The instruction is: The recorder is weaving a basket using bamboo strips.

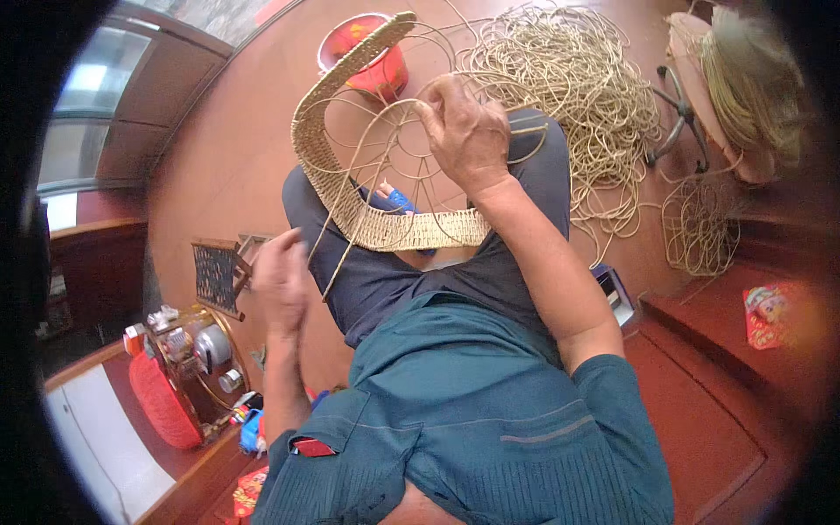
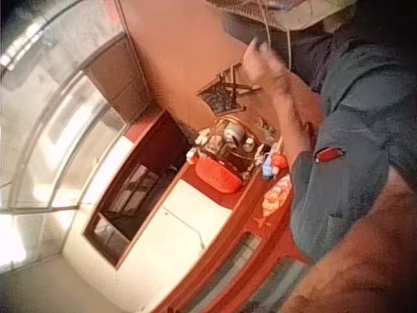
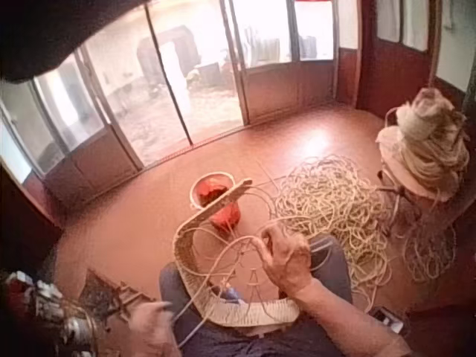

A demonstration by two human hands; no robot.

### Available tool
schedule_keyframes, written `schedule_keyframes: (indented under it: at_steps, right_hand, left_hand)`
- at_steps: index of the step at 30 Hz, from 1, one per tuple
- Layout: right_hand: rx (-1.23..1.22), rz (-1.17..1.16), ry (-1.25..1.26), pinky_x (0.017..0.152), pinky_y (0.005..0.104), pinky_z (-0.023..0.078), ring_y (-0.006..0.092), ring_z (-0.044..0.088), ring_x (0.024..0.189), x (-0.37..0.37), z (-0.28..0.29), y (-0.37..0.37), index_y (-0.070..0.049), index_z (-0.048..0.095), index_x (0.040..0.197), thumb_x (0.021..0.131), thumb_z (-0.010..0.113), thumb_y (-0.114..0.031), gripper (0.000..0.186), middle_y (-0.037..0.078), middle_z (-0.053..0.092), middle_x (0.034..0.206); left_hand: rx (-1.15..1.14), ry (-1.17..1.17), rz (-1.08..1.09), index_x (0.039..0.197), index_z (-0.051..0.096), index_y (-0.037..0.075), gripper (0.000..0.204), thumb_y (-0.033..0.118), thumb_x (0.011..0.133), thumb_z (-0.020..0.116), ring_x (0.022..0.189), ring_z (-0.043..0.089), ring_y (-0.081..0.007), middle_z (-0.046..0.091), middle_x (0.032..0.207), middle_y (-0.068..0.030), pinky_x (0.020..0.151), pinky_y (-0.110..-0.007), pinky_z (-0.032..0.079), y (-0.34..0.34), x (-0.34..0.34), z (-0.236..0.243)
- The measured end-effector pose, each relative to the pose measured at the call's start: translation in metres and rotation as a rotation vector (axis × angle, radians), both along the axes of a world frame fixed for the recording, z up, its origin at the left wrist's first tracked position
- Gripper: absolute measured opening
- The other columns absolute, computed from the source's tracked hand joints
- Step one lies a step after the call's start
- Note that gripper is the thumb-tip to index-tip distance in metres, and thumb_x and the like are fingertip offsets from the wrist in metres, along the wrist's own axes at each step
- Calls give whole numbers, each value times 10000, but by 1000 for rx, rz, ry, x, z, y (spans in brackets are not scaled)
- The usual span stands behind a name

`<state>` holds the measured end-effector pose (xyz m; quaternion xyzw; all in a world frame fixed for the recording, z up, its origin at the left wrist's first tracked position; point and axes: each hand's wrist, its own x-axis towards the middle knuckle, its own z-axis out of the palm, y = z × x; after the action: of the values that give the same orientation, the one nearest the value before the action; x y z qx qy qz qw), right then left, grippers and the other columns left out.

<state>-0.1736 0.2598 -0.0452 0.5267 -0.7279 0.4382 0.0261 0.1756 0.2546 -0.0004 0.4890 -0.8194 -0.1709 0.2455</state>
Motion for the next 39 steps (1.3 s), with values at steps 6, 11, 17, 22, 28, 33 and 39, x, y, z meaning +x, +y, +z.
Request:
schedule_keyframes:
  at_steps: [6, 11, 17, 22, 28, 33, 39]
  right_hand:
    - [3, 24, -90, 759, 411, 489, 209, 710, 762, 13, 4, -3, -176, 712, 997, 982, 777, -338, 176, -16, 710, 841]
    - [-73, 32, -39, 748, 383, 460, 182, 709, 734, 4, -6, -2, -188, 748, 953, 976, 780, -346, 163, -41, 742, 855]
    - [-36, -3, 24, 755, 398, 468, 196, 720, 770, 1, -5, 1, -181, 747, 917, 969, 780, -384, 212, -26, 752, 863]
    - [-74, 2, 111, 764, 396, 471, 217, 707, 755, -1, -11, 1, -185, 747, 912, 969, 776, -407, 231, -15, 728, 844]
    - [-66, 77, 136, 770, 407, 470, 234, 690, 741, 2, -2, 7, -185, 744, 925, 958, 787, -390, 212, -7, 696, 844]
    - [-27, 100, 143, 782, 416, 468, 245, 691, 763, 1, -3, 11, -184, 740, 924, 927, 776, -299, 121, 11, 684, 873]
    - [12, 114, 172, 794, 438, 469, 269, 701, 811, -2, 0, 8, -161, 727, 915, 924, 746, -270, 112, 44, 686, 890]
  left_hand:
    - [176, 102, -126, 1292, 714, 39, 341, 99, 961, 771, 1091, 739, -351, 759, 1197, -166, 947, -437, 585, 26, -85, -50]
    - [126, 152, -103, 1226, 740, 57, 222, 91, 1007, 730, 1025, 762, -343, 771, 1138, -157, 874, -420, 602, 29, -69, -41]
    - [-116, -425, 216, 1194, 743, 68, 185, 151, 1046, 670, 1007, 758, -356, 782, 1102, -154, 862, -458, 590, -23, 38, -6]
    - [-132, -719, 187, 1240, 718, 60, 239, 141, 1019, 679, 1073, 709, -366, 763, 1153, -148, 906, -506, 551, -27, 19, 26]
    - [324, 156, -218, 1280, 730, 39, 280, 92, 1005, 720, 1022, 740, -327, 760, 1125, -169, 913, -443, 578, 20, -113, 21]
    - [150, 290, -244, 1490, 585, 67, 536, -8, 976, 715, 981, 735, -334, 756, 1198, -164, 882, -455, 579, 2, -160, -19]
    - [-31, 256, -312, 1666, 399, 105, 776, -51, 960, 682, 877, 732, -245, 725, 1391, -164, 812, -393, 606, -14, -178, -42]
